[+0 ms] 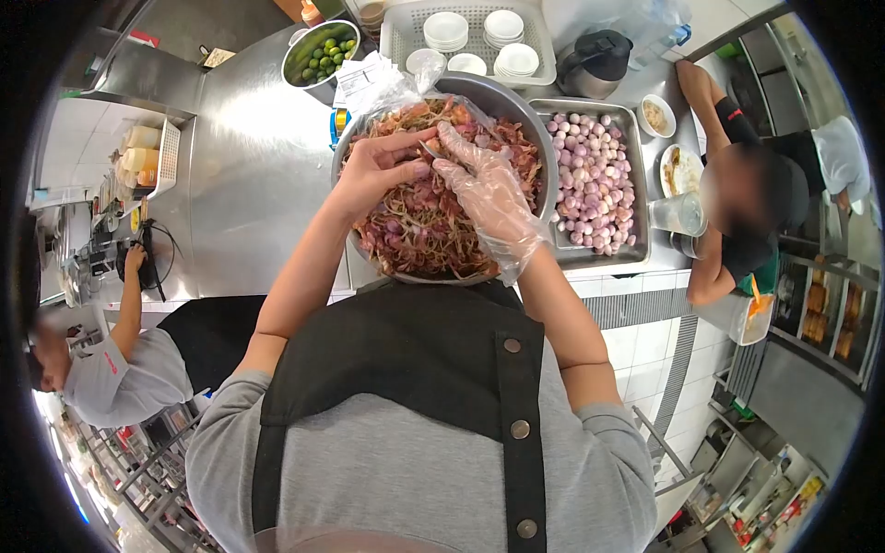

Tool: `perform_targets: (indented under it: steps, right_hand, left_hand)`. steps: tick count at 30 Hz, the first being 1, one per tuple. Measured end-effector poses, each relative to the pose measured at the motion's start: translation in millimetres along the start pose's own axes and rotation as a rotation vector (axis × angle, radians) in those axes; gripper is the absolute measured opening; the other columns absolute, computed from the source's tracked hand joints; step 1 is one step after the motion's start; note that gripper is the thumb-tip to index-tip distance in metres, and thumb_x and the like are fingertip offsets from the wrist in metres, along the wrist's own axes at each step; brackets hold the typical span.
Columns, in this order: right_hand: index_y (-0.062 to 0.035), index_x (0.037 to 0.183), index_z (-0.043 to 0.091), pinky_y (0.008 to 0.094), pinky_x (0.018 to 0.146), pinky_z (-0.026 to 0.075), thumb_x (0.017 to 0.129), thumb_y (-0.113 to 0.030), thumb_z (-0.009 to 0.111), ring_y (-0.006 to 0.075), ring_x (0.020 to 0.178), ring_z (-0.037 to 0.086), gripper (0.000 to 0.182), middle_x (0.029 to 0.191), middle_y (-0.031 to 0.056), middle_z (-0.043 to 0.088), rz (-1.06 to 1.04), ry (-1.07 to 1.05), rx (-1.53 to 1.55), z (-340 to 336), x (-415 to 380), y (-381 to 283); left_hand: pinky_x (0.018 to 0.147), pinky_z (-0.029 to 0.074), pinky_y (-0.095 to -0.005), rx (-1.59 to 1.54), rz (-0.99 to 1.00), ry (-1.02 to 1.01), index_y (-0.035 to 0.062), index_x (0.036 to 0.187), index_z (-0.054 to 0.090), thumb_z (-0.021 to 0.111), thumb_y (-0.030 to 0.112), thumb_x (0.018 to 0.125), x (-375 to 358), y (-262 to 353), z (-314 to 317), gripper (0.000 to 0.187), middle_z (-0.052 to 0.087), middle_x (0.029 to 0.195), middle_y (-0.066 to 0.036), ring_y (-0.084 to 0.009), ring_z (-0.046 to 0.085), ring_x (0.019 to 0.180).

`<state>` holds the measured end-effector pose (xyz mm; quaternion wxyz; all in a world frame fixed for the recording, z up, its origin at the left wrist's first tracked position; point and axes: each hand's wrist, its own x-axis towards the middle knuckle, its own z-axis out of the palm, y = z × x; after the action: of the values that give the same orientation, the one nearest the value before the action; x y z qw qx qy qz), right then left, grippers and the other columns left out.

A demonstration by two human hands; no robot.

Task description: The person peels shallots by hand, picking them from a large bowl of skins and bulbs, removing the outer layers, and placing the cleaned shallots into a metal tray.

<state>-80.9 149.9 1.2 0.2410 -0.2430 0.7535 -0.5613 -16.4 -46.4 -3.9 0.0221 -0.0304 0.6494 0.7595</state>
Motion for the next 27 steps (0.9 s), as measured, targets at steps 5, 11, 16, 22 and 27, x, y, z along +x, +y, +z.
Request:
perform_targets:
  steps: [5, 11, 16, 22, 27]
  right_hand:
    - [0.0019, 0.143, 0.048, 0.0352, 0.113, 0.034, 0.097, -0.022, 0.062, 0.0256, 0.133, 0.052, 0.054, 0.141, 0.0199, 0.056, 0.062, -0.075, 0.128, 2, -1, -9]
    - [0.0033, 0.143, 0.049, 0.0331, 0.112, 0.035, 0.098, -0.019, 0.060, 0.0223, 0.130, 0.054, 0.051, 0.139, 0.0183, 0.059, -0.058, -0.075, 0.025, 2, -3, -11]
    - [0.0014, 0.138, 0.055, 0.0315, 0.113, 0.034, 0.100, -0.014, 0.056, 0.0207, 0.131, 0.053, 0.042, 0.140, 0.0144, 0.059, -0.044, -0.131, 0.166, -2, -3, -5]
    - [-0.0082, 0.136, 0.061, 0.0279, 0.091, 0.051, 0.100, -0.015, 0.056, 0.0154, 0.102, 0.066, 0.037, 0.116, 0.0095, 0.070, -0.063, -0.059, 0.089, 0, 3, 17]
    - [-0.0150, 0.136, 0.063, 0.0195, 0.048, 0.035, 0.100, -0.014, 0.057, 0.0048, 0.054, 0.044, 0.036, 0.077, -0.0033, 0.057, 0.438, -0.080, 0.746, 3, -3, -16]
  left_hand:
    - [0.090, 0.055, -0.0269, -0.006, -0.071, 0.109, -0.0056, 0.128, 0.062, 0.073, -0.005, 0.084, 1, -12, 0, 0.045, 0.070, 0.113, -0.012, -0.0142, 0.067, 0.101]
    - [0.084, 0.056, -0.0255, -0.039, -0.024, 0.178, -0.0052, 0.112, 0.068, 0.073, -0.005, 0.085, -1, -25, 0, 0.028, 0.073, 0.103, -0.011, -0.0126, 0.069, 0.091]
    - [0.084, 0.056, -0.0268, -0.113, -0.019, 0.165, -0.0053, 0.110, 0.068, 0.073, -0.005, 0.085, -2, -25, 0, 0.026, 0.073, 0.103, -0.011, -0.0136, 0.070, 0.092]
    - [0.089, 0.056, -0.0277, -0.100, 0.007, 0.152, -0.0054, 0.112, 0.067, 0.073, -0.006, 0.085, -2, -28, 0, 0.027, 0.073, 0.103, -0.010, -0.0134, 0.069, 0.094]
    - [0.089, 0.056, -0.0280, -0.161, 0.016, 0.166, -0.0055, 0.115, 0.065, 0.074, -0.005, 0.084, 0, -22, 5, 0.032, 0.072, 0.106, -0.010, -0.0143, 0.068, 0.097]
